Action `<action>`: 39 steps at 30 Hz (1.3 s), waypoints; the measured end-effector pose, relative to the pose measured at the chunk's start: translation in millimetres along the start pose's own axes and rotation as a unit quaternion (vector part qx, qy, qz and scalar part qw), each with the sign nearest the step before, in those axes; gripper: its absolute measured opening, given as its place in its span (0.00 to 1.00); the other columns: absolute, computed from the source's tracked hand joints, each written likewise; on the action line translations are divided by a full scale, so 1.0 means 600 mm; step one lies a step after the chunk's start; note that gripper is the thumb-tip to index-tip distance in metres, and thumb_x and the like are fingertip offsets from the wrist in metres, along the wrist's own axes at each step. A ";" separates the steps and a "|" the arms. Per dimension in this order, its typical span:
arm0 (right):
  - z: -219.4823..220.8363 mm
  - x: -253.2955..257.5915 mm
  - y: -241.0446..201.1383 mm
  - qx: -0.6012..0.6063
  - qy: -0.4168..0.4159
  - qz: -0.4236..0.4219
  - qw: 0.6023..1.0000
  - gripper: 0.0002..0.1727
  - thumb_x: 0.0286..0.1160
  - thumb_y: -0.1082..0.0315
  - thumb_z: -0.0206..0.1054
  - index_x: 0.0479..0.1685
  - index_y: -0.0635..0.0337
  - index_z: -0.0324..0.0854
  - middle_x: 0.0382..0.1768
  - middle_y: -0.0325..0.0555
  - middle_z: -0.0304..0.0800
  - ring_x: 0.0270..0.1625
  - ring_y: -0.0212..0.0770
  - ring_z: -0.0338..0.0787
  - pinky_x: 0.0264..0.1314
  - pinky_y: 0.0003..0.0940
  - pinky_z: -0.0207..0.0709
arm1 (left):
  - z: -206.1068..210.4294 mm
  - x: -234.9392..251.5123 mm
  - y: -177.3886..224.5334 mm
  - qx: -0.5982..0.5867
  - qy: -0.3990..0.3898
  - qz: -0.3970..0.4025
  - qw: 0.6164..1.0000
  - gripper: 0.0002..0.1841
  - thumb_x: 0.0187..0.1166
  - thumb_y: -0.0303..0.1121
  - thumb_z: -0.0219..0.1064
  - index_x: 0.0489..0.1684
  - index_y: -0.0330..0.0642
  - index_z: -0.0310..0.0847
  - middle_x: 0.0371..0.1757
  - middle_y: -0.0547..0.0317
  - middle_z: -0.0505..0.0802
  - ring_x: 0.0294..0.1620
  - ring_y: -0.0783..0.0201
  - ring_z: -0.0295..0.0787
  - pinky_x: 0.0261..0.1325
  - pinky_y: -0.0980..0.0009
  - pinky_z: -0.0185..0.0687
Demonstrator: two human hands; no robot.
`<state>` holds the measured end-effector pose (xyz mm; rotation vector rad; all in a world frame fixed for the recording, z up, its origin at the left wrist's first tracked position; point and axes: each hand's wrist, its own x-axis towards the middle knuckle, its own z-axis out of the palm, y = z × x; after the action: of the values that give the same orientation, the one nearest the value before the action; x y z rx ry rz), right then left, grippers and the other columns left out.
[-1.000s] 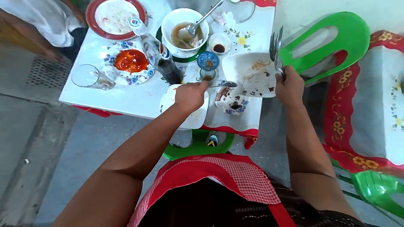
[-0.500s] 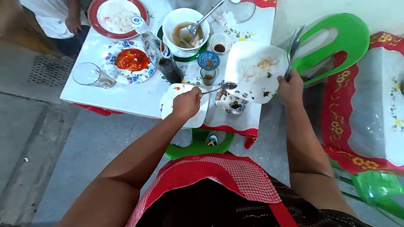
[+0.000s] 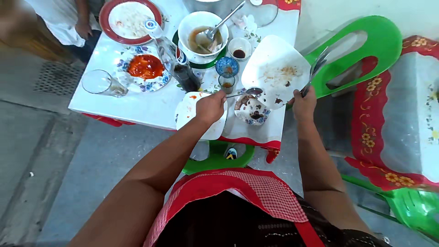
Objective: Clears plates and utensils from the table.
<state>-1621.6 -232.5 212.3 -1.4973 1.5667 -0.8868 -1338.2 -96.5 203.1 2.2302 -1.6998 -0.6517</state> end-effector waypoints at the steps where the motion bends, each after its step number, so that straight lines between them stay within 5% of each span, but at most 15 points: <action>1: 0.000 -0.001 -0.003 -0.015 0.000 -0.003 1.000 0.14 0.86 0.69 0.60 0.60 0.70 0.71 0.37 0.50 0.81 0.28 0.38 0.87 0.37 0.38 0.87 | 0.001 0.002 -0.002 0.019 0.001 0.017 1.000 0.15 0.93 0.36 0.53 0.61 0.39 0.82 0.47 0.36 0.93 0.49 0.32 0.92 0.47 0.31 0.81; 7: -0.006 -0.002 -0.012 -0.097 -0.007 -0.044 0.994 0.15 0.88 0.64 0.60 0.59 0.68 0.73 0.38 0.52 0.84 0.33 0.43 0.89 0.44 0.45 0.87 | 0.001 0.011 -0.029 0.079 0.154 0.178 0.969 0.12 0.88 0.29 0.56 0.52 0.36 0.86 0.45 0.37 0.94 0.45 0.33 0.94 0.40 0.36 0.86; 13: -0.003 0.002 -0.019 -0.097 -0.027 -0.074 0.992 0.14 0.87 0.65 0.60 0.57 0.69 0.73 0.36 0.50 0.82 0.32 0.41 0.87 0.43 0.43 0.86 | 0.001 0.020 -0.051 0.098 0.152 0.227 0.957 0.11 0.86 0.26 0.58 0.52 0.36 0.87 0.42 0.37 0.93 0.42 0.34 0.93 0.37 0.38 0.85; 23: 0.007 -0.005 -0.032 -0.086 -0.038 -0.078 0.993 0.14 0.86 0.65 0.61 0.57 0.69 0.73 0.34 0.48 0.82 0.30 0.38 0.87 0.41 0.40 0.86 | -0.001 0.017 -0.040 0.055 0.210 0.240 0.946 0.11 0.86 0.27 0.58 0.49 0.37 0.88 0.41 0.38 0.94 0.38 0.36 0.94 0.34 0.41 0.86; 29: 0.013 -0.005 -0.035 -0.112 -0.041 -0.081 0.990 0.14 0.87 0.65 0.61 0.55 0.69 0.74 0.33 0.49 0.82 0.31 0.41 0.86 0.41 0.43 0.85 | -0.002 0.010 -0.030 0.066 0.150 0.243 0.956 0.10 0.86 0.27 0.58 0.46 0.37 0.86 0.41 0.39 0.94 0.41 0.36 0.94 0.36 0.39 0.85; 39: 0.018 -0.013 -0.036 -0.112 -0.050 -0.106 0.987 0.13 0.86 0.65 0.62 0.55 0.69 0.75 0.34 0.49 0.83 0.31 0.40 0.87 0.41 0.42 0.85 | -0.041 0.024 0.017 -0.005 0.229 0.176 0.957 0.13 0.89 0.32 0.56 0.53 0.35 0.86 0.43 0.39 0.94 0.41 0.37 0.95 0.39 0.39 0.85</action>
<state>-1602.2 -225.7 227.4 -1.8664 1.4923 -0.7567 -1331.1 -114.9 226.5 1.8109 -1.7602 -0.0512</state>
